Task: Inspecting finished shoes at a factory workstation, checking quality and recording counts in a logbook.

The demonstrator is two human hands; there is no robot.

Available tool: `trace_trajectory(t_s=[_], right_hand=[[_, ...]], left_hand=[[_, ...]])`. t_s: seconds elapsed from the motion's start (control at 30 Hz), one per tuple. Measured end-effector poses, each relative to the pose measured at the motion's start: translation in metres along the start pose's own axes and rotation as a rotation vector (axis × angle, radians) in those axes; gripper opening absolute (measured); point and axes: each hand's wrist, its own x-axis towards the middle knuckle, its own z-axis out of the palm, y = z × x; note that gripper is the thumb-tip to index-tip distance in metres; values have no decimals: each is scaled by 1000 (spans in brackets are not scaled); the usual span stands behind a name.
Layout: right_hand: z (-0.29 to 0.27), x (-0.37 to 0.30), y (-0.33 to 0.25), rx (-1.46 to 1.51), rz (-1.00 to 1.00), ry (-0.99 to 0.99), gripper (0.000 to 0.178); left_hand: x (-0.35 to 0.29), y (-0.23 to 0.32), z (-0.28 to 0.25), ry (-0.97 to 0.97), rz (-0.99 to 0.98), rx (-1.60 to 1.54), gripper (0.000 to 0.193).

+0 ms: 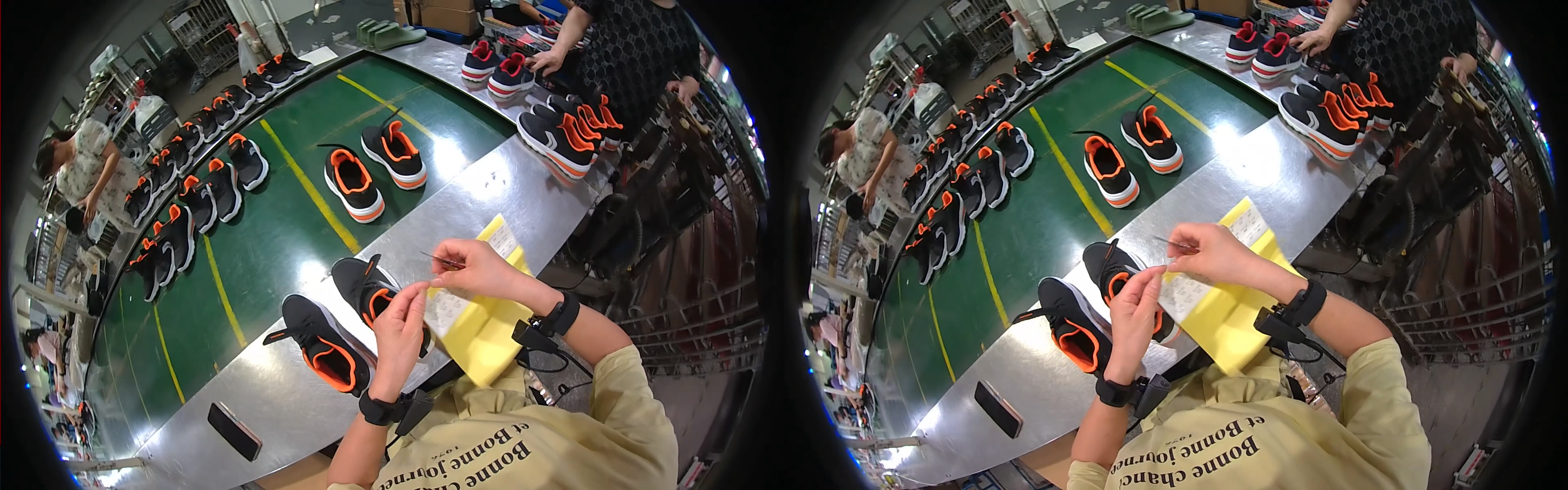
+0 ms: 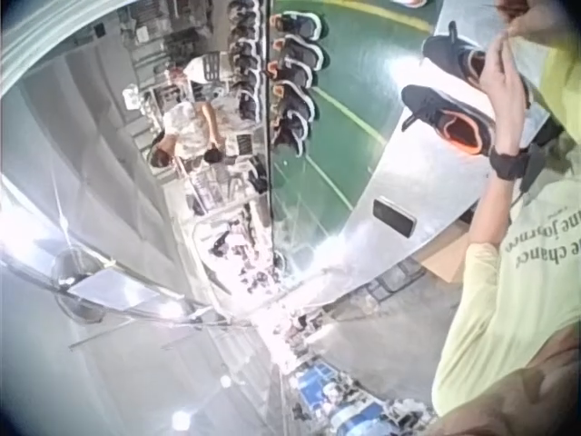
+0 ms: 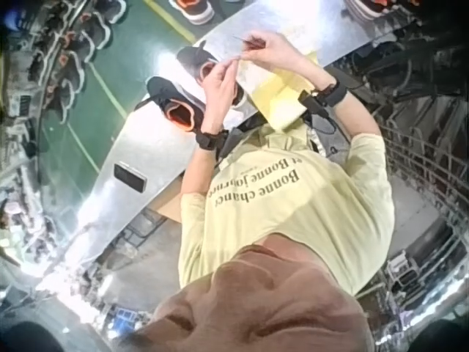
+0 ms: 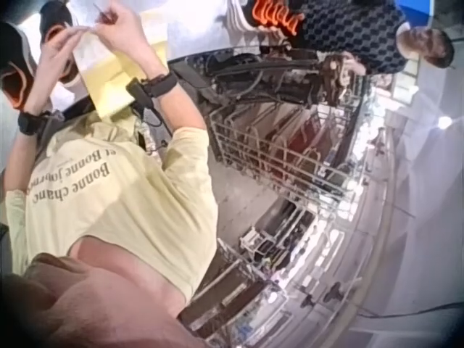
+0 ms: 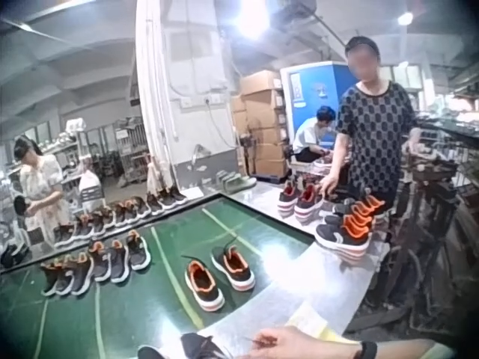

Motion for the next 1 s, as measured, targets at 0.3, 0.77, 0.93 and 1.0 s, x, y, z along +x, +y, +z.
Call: trace_trajectory(t_s=[0.3,0.77,0.93,1.0], right_hand=[[-33,21,25,-214,67,195,26],[-6,-1,-25,-619,-636,190,13],[14,-12,-27,-619,-639,106,12],[21,-16,-30,-605,-655,98,13]], left_hand=[[-4,-2,10,32,-31,-104,22],[-10,5,10,12,-180,-165,26],[-17,12,7,20,-233,-369,29],[-22,16,4,39,-304,-511,30]])
